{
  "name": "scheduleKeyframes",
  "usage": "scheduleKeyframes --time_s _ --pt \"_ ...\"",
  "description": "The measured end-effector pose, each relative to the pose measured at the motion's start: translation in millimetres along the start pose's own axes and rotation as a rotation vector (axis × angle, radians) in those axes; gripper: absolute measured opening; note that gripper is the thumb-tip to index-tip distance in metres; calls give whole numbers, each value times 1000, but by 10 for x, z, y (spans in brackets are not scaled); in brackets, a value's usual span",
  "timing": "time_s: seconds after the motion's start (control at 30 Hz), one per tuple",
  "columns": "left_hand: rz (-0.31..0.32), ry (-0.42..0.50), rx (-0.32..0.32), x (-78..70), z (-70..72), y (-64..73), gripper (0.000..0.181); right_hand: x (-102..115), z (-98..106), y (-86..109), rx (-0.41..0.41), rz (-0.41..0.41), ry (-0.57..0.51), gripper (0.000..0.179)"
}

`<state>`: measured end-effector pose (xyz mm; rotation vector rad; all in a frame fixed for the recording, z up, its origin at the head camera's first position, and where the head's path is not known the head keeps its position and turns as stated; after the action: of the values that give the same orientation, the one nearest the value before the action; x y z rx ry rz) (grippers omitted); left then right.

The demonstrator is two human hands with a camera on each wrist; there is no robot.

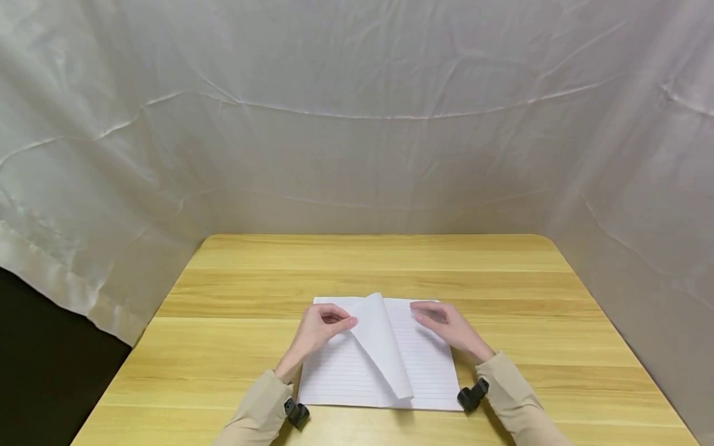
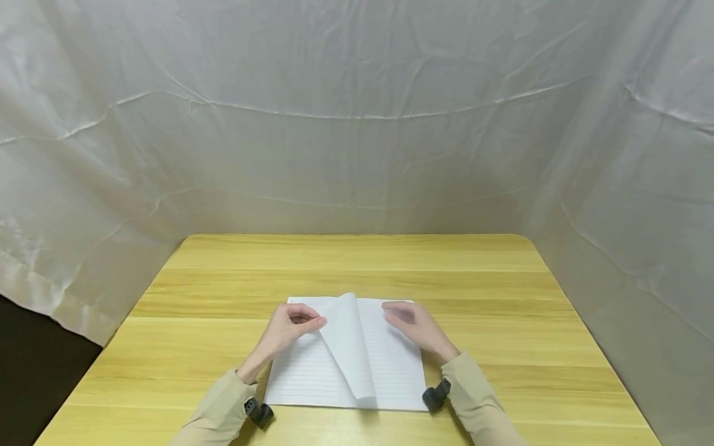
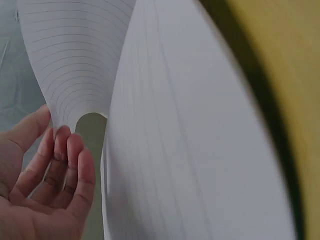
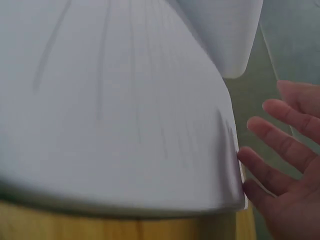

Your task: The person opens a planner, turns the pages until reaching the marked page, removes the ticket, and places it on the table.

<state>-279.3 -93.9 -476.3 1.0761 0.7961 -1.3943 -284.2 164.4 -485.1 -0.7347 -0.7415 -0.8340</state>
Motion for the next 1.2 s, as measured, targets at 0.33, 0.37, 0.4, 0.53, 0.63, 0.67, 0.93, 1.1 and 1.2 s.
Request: scheduleKeyframes --time_s 0.33,0.37,0.4,0.53,0.63,0.67,0.93,1.1,1.2 --pt "43 -24 -124 129 166 -23 12 -146 160 42 -64 3 108 36" --pt "38 -30 -136 130 182 -23 11 -166 172 49 -62 1 109 36" --pt "31 -38 -147 128 198 -22 10 -189 185 56 -64 -5 106 37" --pt "20 -74 -178 141 250 -25 7 -266 238 83 -66 -22 107 41" --pt "19 -109 -187 150 274 -22 12 -318 268 92 -68 -48 88 45" --pt "23 -126 -190 154 278 -21 16 -331 274 91 -67 -56 79 47" --pt "-28 -348 -145 64 121 45 45 -432 300 27 -57 -98 87 49" --pt "-35 -492 -26 31 -105 97 65 -463 284 -22 -36 -89 136 50" --pt "-71 -556 115 7 -296 153 74 -479 279 -45 -31 -92 157 48"
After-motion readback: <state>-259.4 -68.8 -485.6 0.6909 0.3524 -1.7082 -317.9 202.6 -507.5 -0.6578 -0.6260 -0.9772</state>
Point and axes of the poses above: each hand's wrist, its own y-axis away from the middle knuckle, its own z-axis out of the back of the hand, x = y × z, the point moved 10 cm from there along -y, towards the middle knuckle, and after that the axes turned 11 degrees about z, right-handed, at the moved point
